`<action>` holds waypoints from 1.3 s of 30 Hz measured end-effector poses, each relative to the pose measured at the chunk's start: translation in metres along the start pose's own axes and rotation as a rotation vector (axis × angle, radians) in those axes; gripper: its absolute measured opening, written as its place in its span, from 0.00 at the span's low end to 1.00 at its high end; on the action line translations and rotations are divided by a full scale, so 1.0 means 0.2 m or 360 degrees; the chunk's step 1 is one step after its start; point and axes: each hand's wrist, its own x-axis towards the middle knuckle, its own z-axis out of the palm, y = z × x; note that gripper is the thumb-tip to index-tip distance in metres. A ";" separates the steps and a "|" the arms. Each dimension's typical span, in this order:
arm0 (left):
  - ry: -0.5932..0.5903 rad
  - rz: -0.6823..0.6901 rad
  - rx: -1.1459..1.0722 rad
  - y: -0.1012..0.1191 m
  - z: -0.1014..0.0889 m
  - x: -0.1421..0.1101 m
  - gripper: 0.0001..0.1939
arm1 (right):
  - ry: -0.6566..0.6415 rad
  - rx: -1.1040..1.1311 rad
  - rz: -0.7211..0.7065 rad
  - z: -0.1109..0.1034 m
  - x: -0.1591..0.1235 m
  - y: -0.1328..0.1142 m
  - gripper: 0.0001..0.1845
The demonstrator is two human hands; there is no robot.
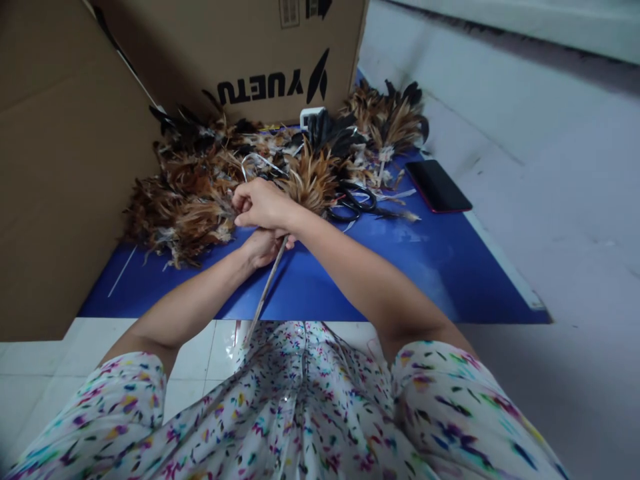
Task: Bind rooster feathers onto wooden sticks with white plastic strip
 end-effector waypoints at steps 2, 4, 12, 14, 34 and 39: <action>0.0001 0.0070 0.0079 0.00 0.00 -0.01 0.06 | 0.0023 0.0302 0.0039 -0.04 -0.05 0.00 0.11; -0.0009 0.0108 0.0099 0.01 0.00 -0.01 0.04 | 0.0078 0.0507 0.0057 -0.08 -0.11 0.00 0.10; -0.0162 0.0043 0.0097 0.02 -0.01 -0.02 0.04 | 0.0478 0.0927 0.0205 -0.23 -0.43 0.12 0.19; -0.0133 0.0032 0.0084 0.03 0.00 -0.03 0.06 | 0.0614 0.1053 0.0257 -0.25 -0.47 0.20 0.23; -0.0227 0.0090 -0.0053 0.08 0.02 -0.07 0.09 | 0.0342 0.1235 0.0383 -0.17 -0.47 0.36 0.23; -0.0224 0.0066 -0.0064 0.09 0.03 -0.08 0.09 | 0.0352 0.1210 0.0430 -0.17 -0.47 0.37 0.24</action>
